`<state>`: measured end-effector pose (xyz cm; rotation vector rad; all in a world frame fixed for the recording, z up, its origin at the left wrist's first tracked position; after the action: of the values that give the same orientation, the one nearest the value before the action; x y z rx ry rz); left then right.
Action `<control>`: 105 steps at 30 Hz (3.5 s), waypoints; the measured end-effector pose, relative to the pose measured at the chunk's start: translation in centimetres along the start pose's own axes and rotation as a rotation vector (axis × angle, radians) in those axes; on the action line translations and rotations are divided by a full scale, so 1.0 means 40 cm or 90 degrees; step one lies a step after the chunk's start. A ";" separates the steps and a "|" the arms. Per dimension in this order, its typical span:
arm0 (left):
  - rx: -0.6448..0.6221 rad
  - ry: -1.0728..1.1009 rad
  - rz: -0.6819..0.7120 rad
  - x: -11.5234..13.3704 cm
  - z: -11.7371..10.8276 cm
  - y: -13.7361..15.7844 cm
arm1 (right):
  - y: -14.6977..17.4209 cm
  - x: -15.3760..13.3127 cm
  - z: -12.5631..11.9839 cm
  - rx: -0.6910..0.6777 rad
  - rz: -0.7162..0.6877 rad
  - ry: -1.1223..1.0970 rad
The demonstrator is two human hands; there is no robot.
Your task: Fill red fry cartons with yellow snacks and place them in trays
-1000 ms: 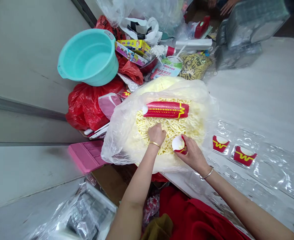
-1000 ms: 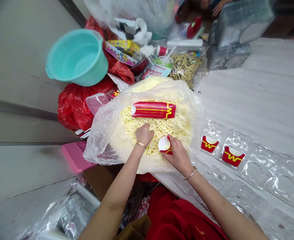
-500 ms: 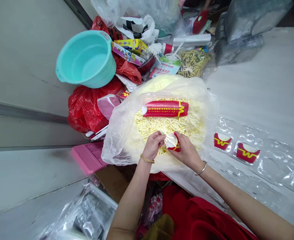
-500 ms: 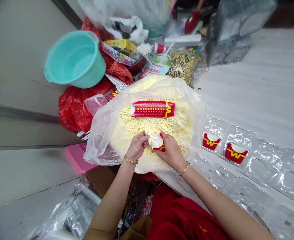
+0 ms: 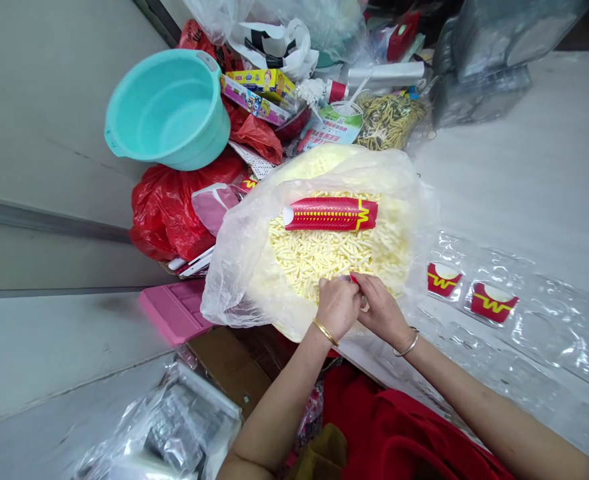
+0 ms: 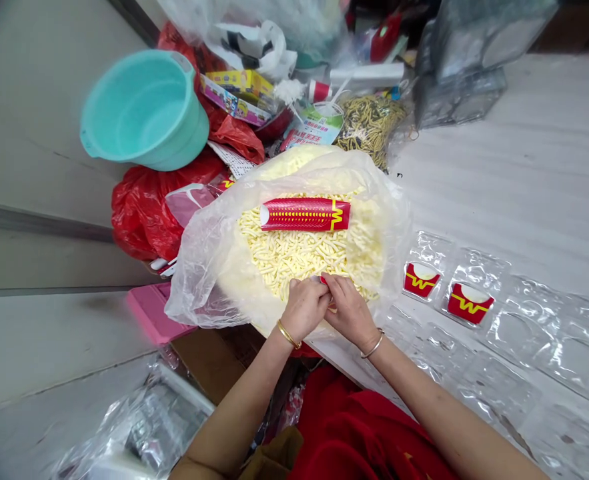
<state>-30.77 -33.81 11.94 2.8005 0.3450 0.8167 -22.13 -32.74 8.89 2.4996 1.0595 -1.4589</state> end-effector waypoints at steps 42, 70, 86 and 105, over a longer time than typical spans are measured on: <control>0.120 0.215 -0.059 -0.091 -0.045 -0.002 | -0.030 -0.005 0.001 0.010 0.044 0.013; 0.047 -0.085 0.225 0.397 0.277 0.095 | 0.293 0.144 -0.304 0.294 0.220 0.055; -0.156 -0.075 0.526 0.799 0.739 -0.095 | 0.691 0.486 -0.663 0.435 0.512 0.230; -0.365 -0.310 0.652 0.789 0.950 -0.197 | 0.657 0.633 -0.601 0.133 0.498 0.440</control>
<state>14.66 -22.43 -5.68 2.3510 -1.2558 0.2399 19.21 -30.42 -5.08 3.0805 -0.1363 -0.5107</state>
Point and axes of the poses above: each hand's wrist, its own y-axis away from the middle knuckle, its own z-axis out of the palm, x = y × z, the point moved 8 cm from there along -y, towards the middle knuckle, and after that the axes turned 7 degrees about x, right-handed, at the moved point
